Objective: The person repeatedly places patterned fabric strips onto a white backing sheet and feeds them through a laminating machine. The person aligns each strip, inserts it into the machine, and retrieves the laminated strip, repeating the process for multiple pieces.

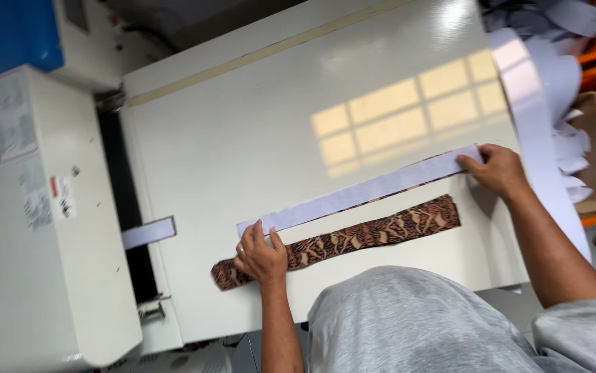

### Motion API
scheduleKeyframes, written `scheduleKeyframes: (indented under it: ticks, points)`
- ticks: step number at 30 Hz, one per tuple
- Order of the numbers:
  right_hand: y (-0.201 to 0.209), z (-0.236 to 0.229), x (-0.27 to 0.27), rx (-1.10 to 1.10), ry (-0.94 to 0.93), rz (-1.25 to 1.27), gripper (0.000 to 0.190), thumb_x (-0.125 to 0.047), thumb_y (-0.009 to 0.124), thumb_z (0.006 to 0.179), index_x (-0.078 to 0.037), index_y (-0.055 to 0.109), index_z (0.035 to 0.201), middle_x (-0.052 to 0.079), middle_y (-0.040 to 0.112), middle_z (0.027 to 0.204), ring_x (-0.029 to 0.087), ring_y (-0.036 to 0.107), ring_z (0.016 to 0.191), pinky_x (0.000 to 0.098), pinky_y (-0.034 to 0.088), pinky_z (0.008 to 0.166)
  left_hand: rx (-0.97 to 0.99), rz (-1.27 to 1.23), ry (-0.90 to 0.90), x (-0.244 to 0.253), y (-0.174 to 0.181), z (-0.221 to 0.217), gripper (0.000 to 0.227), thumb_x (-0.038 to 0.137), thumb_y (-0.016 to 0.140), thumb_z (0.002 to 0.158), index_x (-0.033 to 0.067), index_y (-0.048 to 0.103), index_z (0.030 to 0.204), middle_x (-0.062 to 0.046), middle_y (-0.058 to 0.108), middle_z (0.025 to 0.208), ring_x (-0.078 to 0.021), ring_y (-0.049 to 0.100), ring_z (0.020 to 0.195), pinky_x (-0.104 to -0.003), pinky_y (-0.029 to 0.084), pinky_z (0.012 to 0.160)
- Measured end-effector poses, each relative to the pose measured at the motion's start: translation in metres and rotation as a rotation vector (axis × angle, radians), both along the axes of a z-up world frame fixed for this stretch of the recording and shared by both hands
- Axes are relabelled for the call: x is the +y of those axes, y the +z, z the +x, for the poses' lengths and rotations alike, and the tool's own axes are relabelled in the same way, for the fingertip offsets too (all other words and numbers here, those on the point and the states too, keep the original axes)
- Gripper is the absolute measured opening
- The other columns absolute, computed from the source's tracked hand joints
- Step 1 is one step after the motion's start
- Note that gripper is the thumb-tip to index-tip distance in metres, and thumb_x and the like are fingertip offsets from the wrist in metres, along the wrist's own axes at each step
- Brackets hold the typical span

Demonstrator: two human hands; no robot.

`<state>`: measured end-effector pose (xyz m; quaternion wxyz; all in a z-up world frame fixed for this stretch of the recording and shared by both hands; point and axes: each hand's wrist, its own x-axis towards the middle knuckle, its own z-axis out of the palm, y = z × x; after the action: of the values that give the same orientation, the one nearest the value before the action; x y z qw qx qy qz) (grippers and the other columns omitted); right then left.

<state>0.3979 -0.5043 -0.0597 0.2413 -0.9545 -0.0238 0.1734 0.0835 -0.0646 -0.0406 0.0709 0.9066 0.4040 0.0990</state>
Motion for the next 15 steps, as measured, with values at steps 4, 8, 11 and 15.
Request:
scheduleKeyframes:
  ticks: [4,8,11,15]
  points:
    - [0.017,-0.008,0.010,0.071,-0.111,0.032,0.043,-0.044,0.077,0.090,-0.005,0.079,0.107,0.013,0.077,0.090,0.026,0.072,0.081,0.0391,0.056,0.077,0.160,-0.057,-0.016,-0.024,0.003,0.007,0.060,0.061,0.058,0.091,0.0189,0.065,0.134,-0.009,0.054,0.143,-0.0338,0.049,0.126,-0.053,0.030,0.098]
    - [0.030,-0.007,0.017,0.090,-0.124,0.005,0.038,-0.042,0.080,0.088,-0.007,0.080,0.104,0.009,0.077,0.091,0.022,0.070,0.080,0.0362,0.054,0.077,0.237,-0.105,-0.012,-0.025,0.005,0.008,0.067,0.065,0.055,0.092,0.0186,0.060,0.140,-0.010,0.047,0.150,-0.0354,0.044,0.130,-0.053,0.030,0.098]
    - [0.037,-0.006,0.016,0.149,-0.170,0.067,0.037,-0.040,0.082,0.087,-0.008,0.080,0.104,0.009,0.077,0.090,0.021,0.071,0.080,0.0353,0.055,0.078,0.254,-0.106,-0.021,-0.024,0.004,0.008,0.069,0.065,0.054,0.092,0.0184,0.058,0.142,-0.010,0.046,0.152,-0.0359,0.043,0.131,-0.053,0.029,0.100]
    - [0.041,-0.005,0.017,0.164,-0.164,0.029,0.038,-0.042,0.083,0.087,-0.009,0.080,0.106,0.009,0.078,0.093,0.021,0.072,0.083,0.0363,0.056,0.080,0.267,-0.113,-0.039,-0.024,0.001,0.007,0.070,0.065,0.052,0.093,0.0164,0.057,0.143,-0.011,0.043,0.153,-0.0353,0.040,0.134,-0.054,0.028,0.102]
